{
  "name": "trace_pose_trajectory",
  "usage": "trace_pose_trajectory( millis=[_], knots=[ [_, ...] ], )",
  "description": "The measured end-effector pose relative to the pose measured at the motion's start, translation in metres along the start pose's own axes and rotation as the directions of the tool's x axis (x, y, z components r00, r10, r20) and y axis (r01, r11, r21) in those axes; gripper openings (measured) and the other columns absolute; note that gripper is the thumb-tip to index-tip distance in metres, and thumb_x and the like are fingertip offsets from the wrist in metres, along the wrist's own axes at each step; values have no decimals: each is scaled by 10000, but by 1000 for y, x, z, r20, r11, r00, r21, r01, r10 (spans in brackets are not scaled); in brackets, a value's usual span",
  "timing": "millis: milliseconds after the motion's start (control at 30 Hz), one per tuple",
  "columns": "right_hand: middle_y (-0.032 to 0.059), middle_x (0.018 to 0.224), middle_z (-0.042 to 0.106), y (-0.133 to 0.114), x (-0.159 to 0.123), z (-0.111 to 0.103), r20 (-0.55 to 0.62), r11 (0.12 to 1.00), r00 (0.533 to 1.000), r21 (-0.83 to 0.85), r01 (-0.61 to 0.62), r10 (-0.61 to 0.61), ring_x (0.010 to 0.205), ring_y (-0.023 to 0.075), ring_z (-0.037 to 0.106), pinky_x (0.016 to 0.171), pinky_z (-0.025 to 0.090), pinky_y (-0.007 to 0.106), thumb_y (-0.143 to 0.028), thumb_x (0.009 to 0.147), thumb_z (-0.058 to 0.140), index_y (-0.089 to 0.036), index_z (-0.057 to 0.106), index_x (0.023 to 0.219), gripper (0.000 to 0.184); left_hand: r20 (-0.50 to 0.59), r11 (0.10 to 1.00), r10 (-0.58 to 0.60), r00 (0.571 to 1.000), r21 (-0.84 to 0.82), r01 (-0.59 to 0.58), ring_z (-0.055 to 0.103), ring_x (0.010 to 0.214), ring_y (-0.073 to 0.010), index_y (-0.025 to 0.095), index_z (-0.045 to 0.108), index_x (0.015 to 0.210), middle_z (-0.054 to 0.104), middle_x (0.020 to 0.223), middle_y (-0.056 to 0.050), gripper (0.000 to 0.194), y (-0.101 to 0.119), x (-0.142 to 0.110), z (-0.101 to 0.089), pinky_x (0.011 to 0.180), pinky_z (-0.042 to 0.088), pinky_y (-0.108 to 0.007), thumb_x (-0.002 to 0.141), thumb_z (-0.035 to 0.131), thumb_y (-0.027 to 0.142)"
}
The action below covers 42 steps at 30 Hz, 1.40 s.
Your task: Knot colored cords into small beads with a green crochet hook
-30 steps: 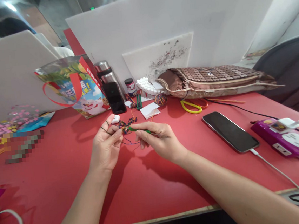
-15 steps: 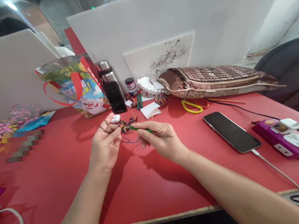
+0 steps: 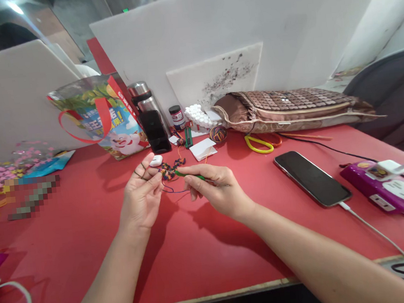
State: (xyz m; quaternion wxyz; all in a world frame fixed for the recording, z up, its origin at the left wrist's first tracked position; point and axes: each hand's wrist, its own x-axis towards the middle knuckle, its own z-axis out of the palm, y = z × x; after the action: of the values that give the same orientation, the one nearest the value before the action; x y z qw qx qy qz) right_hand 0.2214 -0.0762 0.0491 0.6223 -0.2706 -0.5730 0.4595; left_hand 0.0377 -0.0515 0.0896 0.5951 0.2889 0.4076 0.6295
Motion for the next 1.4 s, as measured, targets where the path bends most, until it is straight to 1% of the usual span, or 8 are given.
trace_pose_trajectory(
  millis=[167, 400, 500, 833, 1033, 1167, 1267, 1400],
  knots=[
    [33, 785, 778, -1, 0, 0, 1, 1000, 1000, -21, -6, 6, 583, 124, 688, 567, 622, 276, -343, 997, 776, -206, 859, 1175, 240, -2, 1000, -6, 1000, -11, 6, 627, 650, -54, 159, 780, 1158, 691, 740, 65, 652, 0, 1, 0, 623, 466, -147, 535, 914, 21],
    [21, 774, 770, -2, 0, 1, 0, 1000, 1000, 9, -1, 1, 579, 113, 686, 565, 612, 256, -302, 989, 785, -222, 868, 1157, 204, 22, 1000, 11, 1000, -23, -10, 615, 684, -61, 171, 801, 1118, 696, 765, 48, 603, -2, 4, -4, 676, 484, -161, 544, 916, 25],
    [27, 781, 773, -1, 0, 1, 4, 1000, 1000, 8, -13, 13, 581, 119, 689, 566, 615, 266, -330, 990, 786, -220, 867, 1165, 222, 31, 1000, 15, 999, -22, -14, 612, 701, -68, 174, 805, 1100, 694, 773, 44, 582, -2, 6, -6, 694, 484, -175, 549, 920, 29],
    [40, 793, 776, -3, 0, 1, 9, 1000, 1000, -15, -15, 15, 582, 129, 689, 569, 633, 289, -360, 997, 776, -213, 865, 1171, 245, 61, 997, 71, 996, 8, -72, 609, 753, -85, 174, 783, 1035, 688, 828, 24, 446, -5, 7, -8, 758, 484, -200, 619, 885, 50],
    [42, 806, 786, -4, 0, 1, 0, 1000, 1000, 0, -3, 3, 580, 125, 692, 561, 625, 277, -339, 996, 777, -224, 871, 1162, 223, 67, 996, 76, 995, 35, -79, 624, 749, -98, 188, 775, 1090, 703, 856, 14, 454, -5, 3, -6, 718, 481, -216, 663, 906, 104],
    [36, 806, 788, -3, 0, 2, 0, 1000, 1000, 28, 9, -9, 580, 115, 695, 561, 614, 255, -289, 995, 777, -233, 871, 1167, 204, 62, 995, 82, 995, 51, -85, 635, 740, -101, 190, 754, 1157, 711, 840, 17, 546, -5, 1, -3, 681, 466, -215, 650, 951, 143],
    [48, 814, 791, -3, 0, 2, 6, 1000, 1000, 5, -2, 2, 589, 125, 696, 563, 620, 267, -334, 996, 776, -216, 870, 1166, 227, 69, 994, 91, 993, 55, -95, 649, 760, -109, 186, 745, 1135, 719, 832, 20, 577, -5, 1, -1, 738, 498, -232, 605, 967, 127],
    [54, 826, 787, -4, -1, 1, 11, 999, 1000, -40, -6, 6, 591, 128, 685, 577, 630, 285, -389, 1001, 767, -207, 865, 1177, 272, 68, 994, 94, 993, 46, -98, 646, 788, -105, 180, 752, 1076, 724, 848, 16, 547, -4, 2, -2, 791, 513, -231, 576, 959, 95]
  ],
)
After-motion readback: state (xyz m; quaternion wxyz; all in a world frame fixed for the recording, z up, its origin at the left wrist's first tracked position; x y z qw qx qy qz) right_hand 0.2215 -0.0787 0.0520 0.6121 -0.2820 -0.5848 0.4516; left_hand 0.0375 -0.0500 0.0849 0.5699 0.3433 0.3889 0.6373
